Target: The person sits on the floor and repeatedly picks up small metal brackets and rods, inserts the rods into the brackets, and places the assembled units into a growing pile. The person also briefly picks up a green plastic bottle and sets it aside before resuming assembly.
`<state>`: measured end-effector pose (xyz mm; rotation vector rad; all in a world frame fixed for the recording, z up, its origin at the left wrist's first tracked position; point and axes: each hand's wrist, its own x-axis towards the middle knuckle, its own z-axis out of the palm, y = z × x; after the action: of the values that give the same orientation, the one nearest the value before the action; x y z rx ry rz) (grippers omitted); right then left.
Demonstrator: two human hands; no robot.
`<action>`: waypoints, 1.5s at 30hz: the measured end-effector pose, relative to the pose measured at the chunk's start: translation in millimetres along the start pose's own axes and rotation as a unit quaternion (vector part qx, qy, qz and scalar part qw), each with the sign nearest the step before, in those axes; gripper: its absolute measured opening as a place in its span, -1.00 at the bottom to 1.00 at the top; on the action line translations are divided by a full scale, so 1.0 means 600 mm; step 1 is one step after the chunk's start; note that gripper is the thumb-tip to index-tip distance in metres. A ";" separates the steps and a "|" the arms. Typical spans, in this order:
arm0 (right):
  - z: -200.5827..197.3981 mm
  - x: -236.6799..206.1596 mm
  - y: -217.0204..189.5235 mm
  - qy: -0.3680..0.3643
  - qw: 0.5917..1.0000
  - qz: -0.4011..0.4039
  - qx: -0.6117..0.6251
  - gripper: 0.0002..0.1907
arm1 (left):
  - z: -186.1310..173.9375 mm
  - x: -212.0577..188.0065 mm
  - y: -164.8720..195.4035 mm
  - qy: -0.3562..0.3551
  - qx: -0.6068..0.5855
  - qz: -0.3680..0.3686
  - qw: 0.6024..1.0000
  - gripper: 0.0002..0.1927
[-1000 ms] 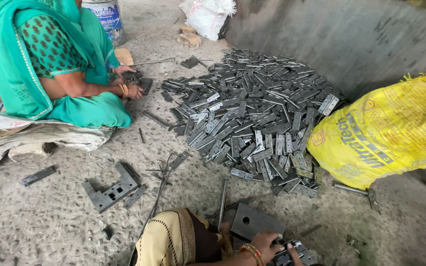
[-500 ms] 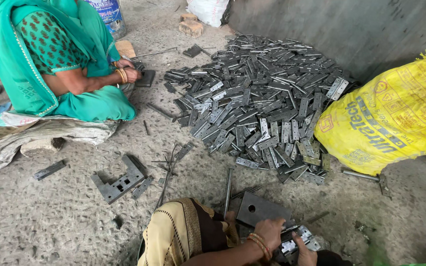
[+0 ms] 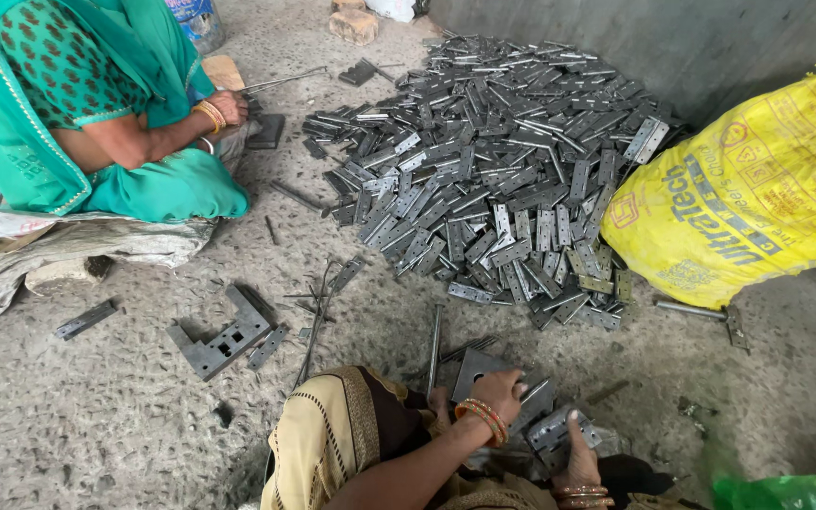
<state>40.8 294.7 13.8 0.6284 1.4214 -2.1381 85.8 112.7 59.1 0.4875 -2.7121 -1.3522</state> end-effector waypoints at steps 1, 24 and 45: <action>0.001 -0.001 0.000 -0.037 0.999 0.009 0.024 -0.47 | -0.005 -0.015 0.017 0.010 0.017 0.041 0.999 -0.67; 0.065 0.136 -0.003 -0.150 0.931 -0.274 -0.188 -0.58 | -0.039 0.137 -0.205 0.182 -0.051 -0.357 0.915 -0.51; 0.024 0.180 0.016 -0.214 0.935 -0.210 -0.188 -0.47 | -0.032 0.145 -0.234 0.129 0.046 -0.397 0.908 -0.53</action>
<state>-38.1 262.5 -54.9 -0.2975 1.7422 -2.0358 42.1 -8.3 -46.8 1.7779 -2.4233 -1.1340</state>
